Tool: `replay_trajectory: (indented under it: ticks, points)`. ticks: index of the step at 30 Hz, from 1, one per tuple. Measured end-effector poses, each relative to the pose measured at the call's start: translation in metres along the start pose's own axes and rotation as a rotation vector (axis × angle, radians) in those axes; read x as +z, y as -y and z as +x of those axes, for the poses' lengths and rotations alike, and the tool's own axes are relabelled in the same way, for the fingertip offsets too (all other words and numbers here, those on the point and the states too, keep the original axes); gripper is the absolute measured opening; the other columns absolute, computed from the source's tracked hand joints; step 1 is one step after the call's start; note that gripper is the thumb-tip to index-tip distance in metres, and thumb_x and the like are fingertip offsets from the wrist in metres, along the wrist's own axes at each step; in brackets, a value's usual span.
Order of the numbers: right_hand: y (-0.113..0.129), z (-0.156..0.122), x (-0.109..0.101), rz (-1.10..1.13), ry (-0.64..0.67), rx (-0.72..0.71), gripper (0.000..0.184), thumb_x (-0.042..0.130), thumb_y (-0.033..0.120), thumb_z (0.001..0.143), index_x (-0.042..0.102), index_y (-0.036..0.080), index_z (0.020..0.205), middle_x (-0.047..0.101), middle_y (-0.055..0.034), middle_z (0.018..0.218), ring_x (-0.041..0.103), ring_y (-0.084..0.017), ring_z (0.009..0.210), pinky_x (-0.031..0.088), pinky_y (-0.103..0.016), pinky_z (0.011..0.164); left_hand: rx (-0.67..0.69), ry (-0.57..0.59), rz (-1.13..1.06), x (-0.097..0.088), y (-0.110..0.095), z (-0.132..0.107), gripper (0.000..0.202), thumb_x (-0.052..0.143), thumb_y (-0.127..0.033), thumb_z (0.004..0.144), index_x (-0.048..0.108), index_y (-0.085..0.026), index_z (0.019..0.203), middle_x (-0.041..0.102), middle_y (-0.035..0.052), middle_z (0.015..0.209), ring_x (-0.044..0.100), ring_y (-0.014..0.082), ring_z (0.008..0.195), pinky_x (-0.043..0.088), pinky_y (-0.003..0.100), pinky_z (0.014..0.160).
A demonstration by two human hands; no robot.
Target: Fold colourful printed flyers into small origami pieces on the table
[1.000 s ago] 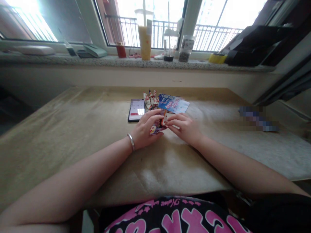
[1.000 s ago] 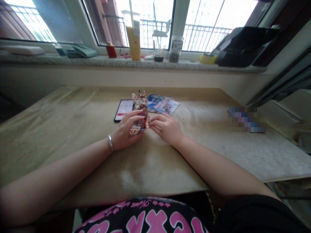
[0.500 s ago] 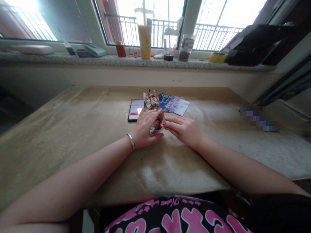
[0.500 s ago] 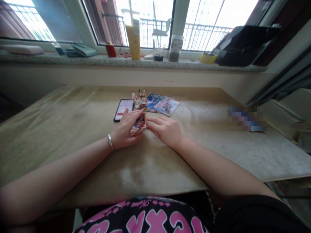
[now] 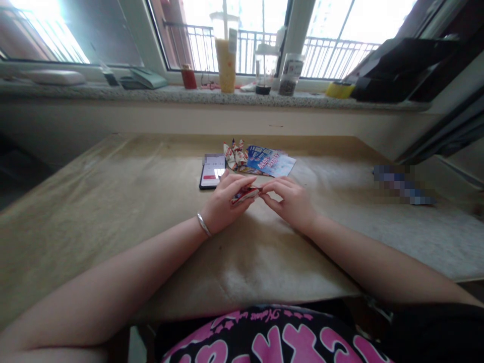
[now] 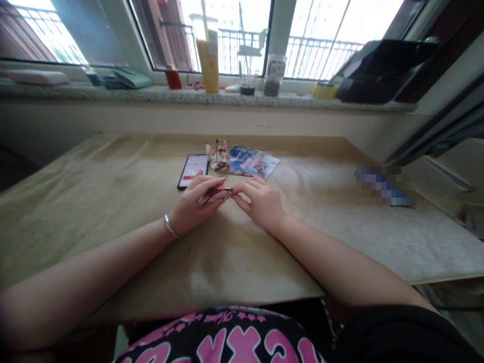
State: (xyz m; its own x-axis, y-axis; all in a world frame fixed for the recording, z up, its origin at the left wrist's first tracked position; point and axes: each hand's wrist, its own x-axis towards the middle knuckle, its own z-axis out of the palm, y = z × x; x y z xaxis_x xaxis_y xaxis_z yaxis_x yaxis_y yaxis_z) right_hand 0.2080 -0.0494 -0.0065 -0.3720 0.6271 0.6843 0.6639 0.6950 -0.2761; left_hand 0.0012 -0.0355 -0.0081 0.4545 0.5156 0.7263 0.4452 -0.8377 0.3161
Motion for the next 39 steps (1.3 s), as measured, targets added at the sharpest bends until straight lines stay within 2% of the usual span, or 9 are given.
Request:
replay_trajectory:
  ticks: [5,9,12,18,21,28,33,39]
  points:
    - [0.006,0.001,0.002,0.116,0.0,0.093,0.005,0.057,0.024,0.084,0.062,0.024,0.082,0.07,-0.002,0.091,0.062,-0.018,0.089,0.053,-0.032,0.075,0.009,-0.078,-0.045,0.003,0.0,0.001,0.034,0.063,-0.024,0.085,0.056,-0.018,0.117,0.062,0.0076,0.105,0.058,0.0164,0.097,0.047,0.035,0.093]
    - [0.008,0.001,0.006,0.298,-0.001,0.281,0.008,0.059,0.03,0.083,0.06,0.023,0.086,0.067,-0.0019,0.088,0.063,-0.016,0.081,0.054,-0.027,0.062,0.046,-0.075,-0.068,0.004,0.0,0.002,0.033,0.063,-0.021,0.085,0.057,-0.017,0.117,0.062,0.0082,0.105,0.058,0.0155,0.098,0.049,0.032,0.09]
    - [0.008,0.001,0.009,0.354,0.018,0.325,0.013,0.061,0.033,0.082,0.062,0.021,0.085,0.067,-0.0022,0.086,0.062,-0.015,0.078,0.053,-0.026,0.06,0.037,-0.052,-0.069,0.004,0.001,0.003,0.034,0.062,-0.022,0.085,0.056,-0.017,0.119,0.062,0.0084,0.105,0.059,0.0156,0.098,0.051,0.031,0.088]
    - [0.005,0.002,0.009,0.345,0.071,0.282,0.013,0.062,0.032,0.082,0.067,0.022,0.089,0.068,-0.0024,0.09,0.062,-0.015,0.081,0.052,-0.025,0.06,-0.073,-0.016,-0.085,0.005,0.002,0.002,0.045,0.065,-0.022,0.082,0.05,-0.018,0.125,0.063,0.0091,0.112,0.059,0.0179,0.104,0.05,0.035,0.093]
    - [0.003,0.001,0.012,0.33,0.068,0.303,0.01,0.062,0.029,0.081,0.067,0.022,0.085,0.069,-0.0021,0.086,0.062,-0.014,0.077,0.051,-0.026,0.06,-0.093,-0.009,-0.125,0.008,0.003,0.0,0.047,0.064,-0.021,0.082,0.048,-0.018,0.127,0.062,0.0103,0.116,0.059,0.0188,0.109,0.048,0.036,0.097]
    - [0.0,0.0,0.015,0.26,0.037,0.304,0.009,0.062,0.029,0.081,0.066,0.022,0.076,0.067,-0.0011,0.078,0.06,-0.014,0.071,0.05,-0.026,0.059,-0.082,0.037,-0.149,0.009,-0.001,-0.001,0.042,0.056,-0.021,0.087,0.045,-0.017,0.128,0.061,0.0121,0.121,0.06,0.0178,0.11,0.049,0.033,0.096]
    - [0.001,-0.001,0.01,0.163,0.01,0.223,0.008,0.061,0.027,0.083,0.065,0.022,0.079,0.066,-0.002,0.081,0.06,-0.015,0.078,0.051,-0.027,0.063,-0.157,0.024,-0.04,0.003,-0.002,0.0,0.036,0.055,-0.023,0.087,0.051,-0.013,0.121,0.061,0.0121,0.119,0.057,0.0196,0.112,0.046,0.035,0.099]
    - [-0.002,-0.003,0.006,0.087,-0.006,0.126,0.01,0.058,0.028,0.086,0.066,0.023,0.084,0.068,-0.0022,0.088,0.063,-0.015,0.083,0.051,-0.028,0.07,-0.226,0.043,-0.11,-0.001,-0.004,0.001,0.029,0.04,-0.02,0.094,0.055,-0.015,0.119,0.063,0.0079,0.112,0.06,0.0159,0.103,0.047,0.031,0.094]
